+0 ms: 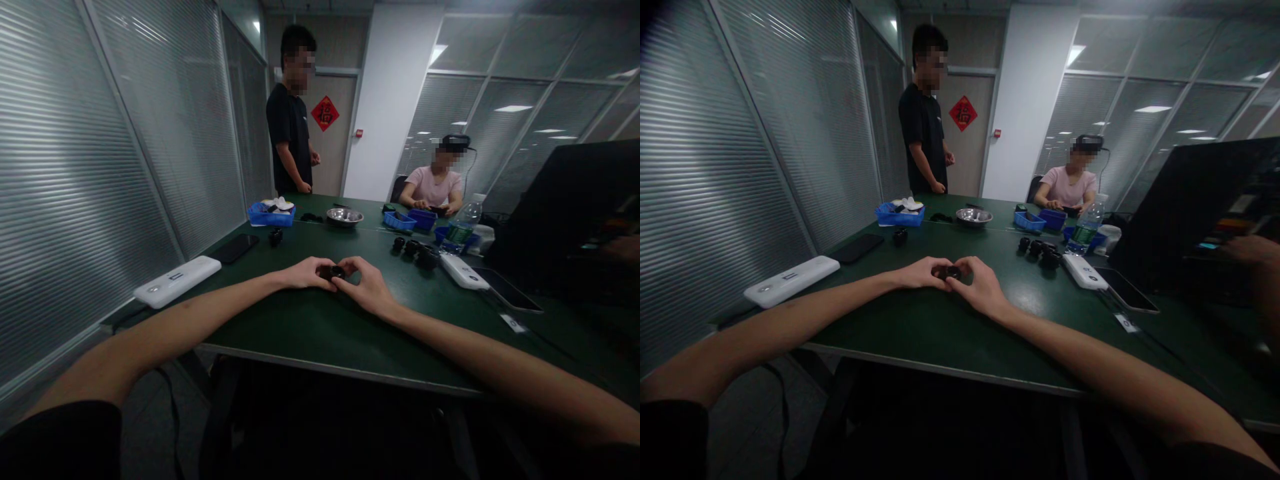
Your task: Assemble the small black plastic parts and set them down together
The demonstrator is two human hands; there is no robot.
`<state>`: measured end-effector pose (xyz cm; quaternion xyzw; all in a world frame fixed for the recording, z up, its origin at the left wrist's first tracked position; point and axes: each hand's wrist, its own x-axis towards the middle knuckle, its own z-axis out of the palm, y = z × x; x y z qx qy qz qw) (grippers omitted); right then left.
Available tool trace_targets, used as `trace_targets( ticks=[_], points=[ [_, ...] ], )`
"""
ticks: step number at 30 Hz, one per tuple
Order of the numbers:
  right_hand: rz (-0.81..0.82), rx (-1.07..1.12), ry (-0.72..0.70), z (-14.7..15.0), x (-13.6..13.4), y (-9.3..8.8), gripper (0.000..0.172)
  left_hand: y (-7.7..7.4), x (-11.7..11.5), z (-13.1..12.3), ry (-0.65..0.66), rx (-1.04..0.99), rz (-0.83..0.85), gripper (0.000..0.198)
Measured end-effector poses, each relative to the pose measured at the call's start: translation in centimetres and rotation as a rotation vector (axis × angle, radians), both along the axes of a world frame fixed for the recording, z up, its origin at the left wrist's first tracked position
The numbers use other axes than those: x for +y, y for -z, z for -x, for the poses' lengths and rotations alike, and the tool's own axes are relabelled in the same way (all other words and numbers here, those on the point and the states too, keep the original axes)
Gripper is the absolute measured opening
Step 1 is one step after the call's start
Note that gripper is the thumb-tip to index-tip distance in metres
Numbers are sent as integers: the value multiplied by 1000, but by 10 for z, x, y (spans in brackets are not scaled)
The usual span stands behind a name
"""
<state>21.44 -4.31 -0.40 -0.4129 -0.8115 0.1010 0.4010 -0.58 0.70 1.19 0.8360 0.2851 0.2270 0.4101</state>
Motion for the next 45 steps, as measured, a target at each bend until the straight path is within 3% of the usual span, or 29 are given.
trace_targets(
  ticks=[14, 30, 38, 45],
  points=[
    [-41, -65, -72, -2, -1, -1, 30, -2, -3, 1, 18, -30, 6, 59],
    [-98, -147, -47, 1, -7, -6, 31, 0, 0, 2, 52, -32, 1, 55],
    [-126, -162, -169, 2, -15, -14, 30, -1, 0, 3, 22, -11, -33, 52],
    [-87, -109, -60, 0, -8, -7, 29, -2, -3, 2, 48, -33, 1, 57]
  ],
)
